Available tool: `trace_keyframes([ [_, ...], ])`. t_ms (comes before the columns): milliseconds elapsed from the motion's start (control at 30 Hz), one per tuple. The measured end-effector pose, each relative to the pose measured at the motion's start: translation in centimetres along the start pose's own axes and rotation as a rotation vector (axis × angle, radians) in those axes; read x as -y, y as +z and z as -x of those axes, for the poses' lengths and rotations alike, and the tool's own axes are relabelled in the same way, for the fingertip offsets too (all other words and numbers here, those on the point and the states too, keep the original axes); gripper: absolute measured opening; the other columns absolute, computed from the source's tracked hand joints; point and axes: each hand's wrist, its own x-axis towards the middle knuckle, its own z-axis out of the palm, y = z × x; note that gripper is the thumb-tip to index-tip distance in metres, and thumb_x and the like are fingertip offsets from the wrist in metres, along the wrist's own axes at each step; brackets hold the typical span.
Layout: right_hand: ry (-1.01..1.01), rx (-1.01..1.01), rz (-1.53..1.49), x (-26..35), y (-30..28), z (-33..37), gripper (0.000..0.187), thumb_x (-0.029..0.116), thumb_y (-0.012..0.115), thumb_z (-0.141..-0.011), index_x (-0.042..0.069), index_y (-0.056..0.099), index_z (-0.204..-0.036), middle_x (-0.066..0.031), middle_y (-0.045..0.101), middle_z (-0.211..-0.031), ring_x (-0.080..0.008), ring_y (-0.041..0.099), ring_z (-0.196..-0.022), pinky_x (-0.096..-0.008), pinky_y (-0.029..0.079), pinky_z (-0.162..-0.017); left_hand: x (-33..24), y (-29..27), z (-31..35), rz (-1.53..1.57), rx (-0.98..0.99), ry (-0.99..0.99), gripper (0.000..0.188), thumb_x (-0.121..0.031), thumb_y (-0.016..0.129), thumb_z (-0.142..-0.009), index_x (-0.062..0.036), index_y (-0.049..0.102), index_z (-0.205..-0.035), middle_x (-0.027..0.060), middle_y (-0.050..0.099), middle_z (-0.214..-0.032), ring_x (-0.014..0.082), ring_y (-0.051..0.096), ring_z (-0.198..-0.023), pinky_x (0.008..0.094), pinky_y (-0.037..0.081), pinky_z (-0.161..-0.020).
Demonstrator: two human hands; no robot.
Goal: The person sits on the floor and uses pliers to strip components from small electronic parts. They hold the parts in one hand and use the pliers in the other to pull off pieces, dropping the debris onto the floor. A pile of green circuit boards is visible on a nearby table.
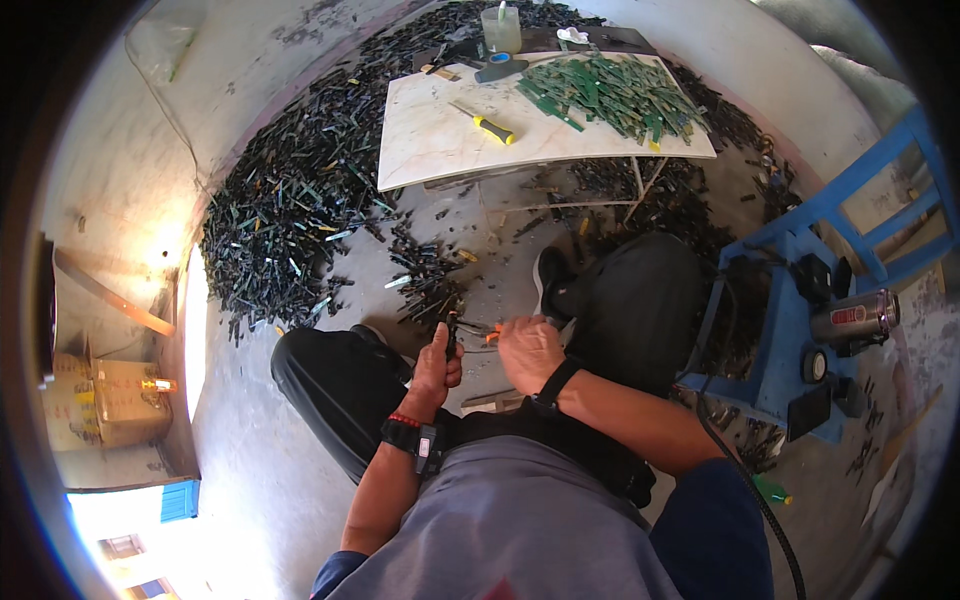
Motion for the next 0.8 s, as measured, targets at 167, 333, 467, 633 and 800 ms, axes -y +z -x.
trace_keyframes([
  [167, -0.052, -0.057, 0.121, 0.6, 0.0, -0.2, 0.022, 0.012, 0.057, -0.066, -0.002, 0.059, -0.083, -0.0127, 0.059, -0.074, -0.0214, 0.057, -0.069, -0.0284, 0.044, -0.059, 0.5, 0.3, -0.2, -0.142, -0.086, 0.103, 0.057, -0.059, 0.044, -0.089, -0.0059, 0.048, -0.069, -0.0051, 0.028, -0.048, 0.0067, 0.023, -0.037, 0.0239, 0.016, -0.036],
  [333, 0.003, -0.154, 0.209, 1.6, 0.9, -0.2, 0.01, 0.017, 0.056, -0.07, 0.008, 0.061, -0.069, -0.0068, 0.055, -0.065, -0.0186, 0.056, -0.065, -0.0319, 0.039, -0.056, 2.0, -0.2, -1.7, -0.217, -0.165, 0.165, 0.059, -0.061, 0.044, -0.087, -0.0054, 0.049, -0.069, -0.0048, 0.03, -0.048, 0.007, 0.025, -0.036, 0.0244, 0.018, -0.036],
  [467, -0.046, -0.102, 0.226, 1.6, 1.1, -0.4, 0.011, 0.018, 0.055, -0.072, 0.009, 0.061, -0.073, -0.0064, 0.056, -0.067, -0.019, 0.056, -0.066, -0.0323, 0.036, -0.053, 3.7, -1.2, -3.5, -0.313, -0.207, 0.223, 0.059, -0.061, 0.044, -0.087, -0.006, 0.049, -0.068, -0.0042, 0.032, -0.047, 0.0077, 0.027, -0.036, 0.0248, 0.019, -0.036],
  [633, 0.063, -0.081, 0.011, 1.6, 2.2, -0.7, 0.016, 0.015, 0.057, -0.072, 0.006, 0.061, -0.083, -0.0096, 0.06, -0.076, -0.0253, 0.059, -0.073, -0.0372, 0.045, -0.062, 3.6, -1.2, -3.4, -0.337, -0.236, 0.296, 0.058, -0.06, 0.043, -0.088, -0.0063, 0.049, -0.066, -0.0037, 0.034, -0.047, 0.008, 0.029, -0.036, 0.0247, 0.021, -0.036],
  [800, 0.066, -0.035, -0.236, 1.4, 1.7, -0.5, 0.02, 0.012, 0.057, -0.071, 0.0, 0.06, -0.088, -0.017, 0.062, -0.08, -0.0332, 0.062, -0.076, -0.0418, 0.05, -0.069, 3.5, -1.2, -3.4, -0.332, -0.238, 0.315, 0.058, -0.059, 0.043, -0.088, -0.0062, 0.049, -0.066, -0.0043, 0.033, -0.047, 0.0076, 0.029, -0.036, 0.0245, 0.021, -0.036],
])
